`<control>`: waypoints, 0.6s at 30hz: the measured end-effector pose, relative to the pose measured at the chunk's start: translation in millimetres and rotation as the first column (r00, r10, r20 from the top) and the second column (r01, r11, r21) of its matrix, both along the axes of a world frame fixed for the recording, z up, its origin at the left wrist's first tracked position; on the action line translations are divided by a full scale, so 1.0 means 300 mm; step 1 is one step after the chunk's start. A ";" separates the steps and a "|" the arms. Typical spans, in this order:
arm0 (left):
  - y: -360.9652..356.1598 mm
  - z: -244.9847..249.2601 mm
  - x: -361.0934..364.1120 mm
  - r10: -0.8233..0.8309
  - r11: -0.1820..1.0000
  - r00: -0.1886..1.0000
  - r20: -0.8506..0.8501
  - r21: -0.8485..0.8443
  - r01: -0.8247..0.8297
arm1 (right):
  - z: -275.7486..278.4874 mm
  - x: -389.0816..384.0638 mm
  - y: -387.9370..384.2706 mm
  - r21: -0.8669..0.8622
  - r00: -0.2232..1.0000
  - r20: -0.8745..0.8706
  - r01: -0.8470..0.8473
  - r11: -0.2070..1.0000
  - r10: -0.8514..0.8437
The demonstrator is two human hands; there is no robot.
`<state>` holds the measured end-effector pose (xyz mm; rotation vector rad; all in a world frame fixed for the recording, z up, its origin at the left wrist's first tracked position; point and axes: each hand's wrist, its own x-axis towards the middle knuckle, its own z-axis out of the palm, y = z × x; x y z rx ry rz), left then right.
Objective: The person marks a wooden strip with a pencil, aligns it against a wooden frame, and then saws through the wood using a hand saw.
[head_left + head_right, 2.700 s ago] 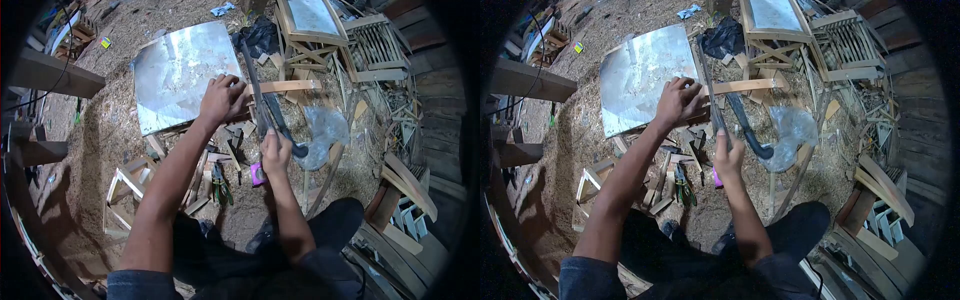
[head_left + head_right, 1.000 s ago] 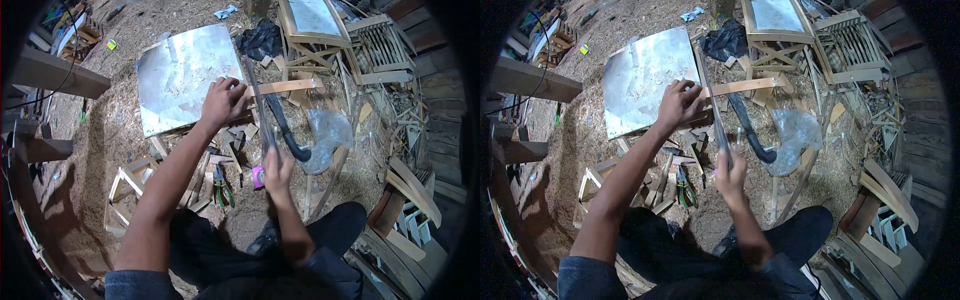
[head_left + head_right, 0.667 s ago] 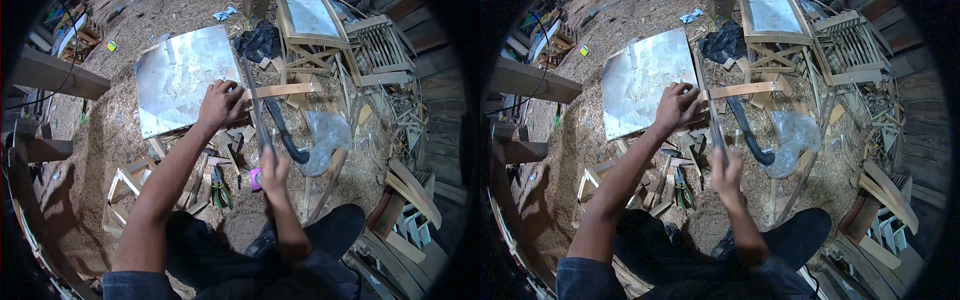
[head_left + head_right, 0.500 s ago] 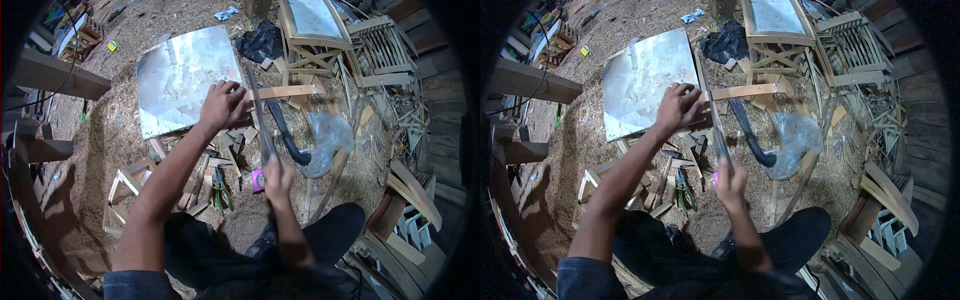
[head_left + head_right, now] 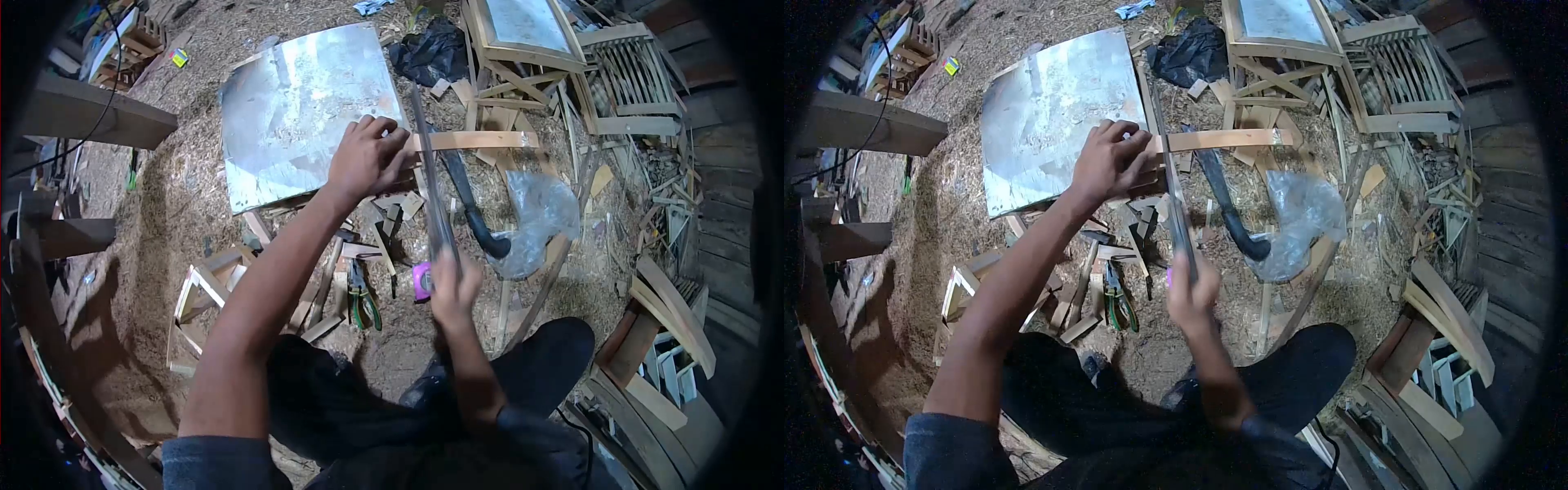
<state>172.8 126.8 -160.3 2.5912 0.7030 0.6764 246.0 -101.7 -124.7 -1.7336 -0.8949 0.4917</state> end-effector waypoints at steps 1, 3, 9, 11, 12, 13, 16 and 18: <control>-0.007 0.008 -0.001 -0.002 1.000 1.000 0.010 -0.006 0.002 | -0.033 -0.020 -0.076 0.076 0.994 -0.106 -0.007 0.997 0.015; 0.002 0.003 0.001 0.000 1.000 1.000 0.016 -0.010 0.000 | -0.016 -0.018 -0.076 0.037 0.961 -0.276 0.013 0.999 -0.003; 0.000 -0.012 -0.010 -0.039 0.998 0.999 -0.002 0.044 0.039 | -0.028 0.024 0.071 -0.054 0.985 -0.168 0.025 0.998 -0.034; 0.003 -0.013 -0.017 -0.039 0.998 0.999 -0.017 0.054 0.039 | -0.024 -0.047 -0.057 -0.035 0.967 -0.249 0.049 0.998 -0.057; 0.009 -0.011 -0.010 -0.040 0.997 0.999 -0.020 0.061 0.041 | -0.030 -0.041 -0.082 0.004 0.949 -0.309 0.076 0.997 -0.071; 0.010 -0.004 0.001 -0.005 0.999 1.000 0.025 0.042 0.004 | -0.053 -0.015 -0.068 0.017 0.935 -0.353 0.030 0.999 -0.022; 0.018 -0.003 0.003 0.001 1.000 0.998 0.067 0.024 -0.003 | -0.082 0.058 0.162 0.002 0.982 -0.186 0.027 1.000 -0.026; 0.024 0.014 0.014 -0.002 1.000 0.996 0.084 0.017 0.001 | -0.092 0.061 0.145 -0.001 0.989 -0.100 0.111 0.994 -0.110</control>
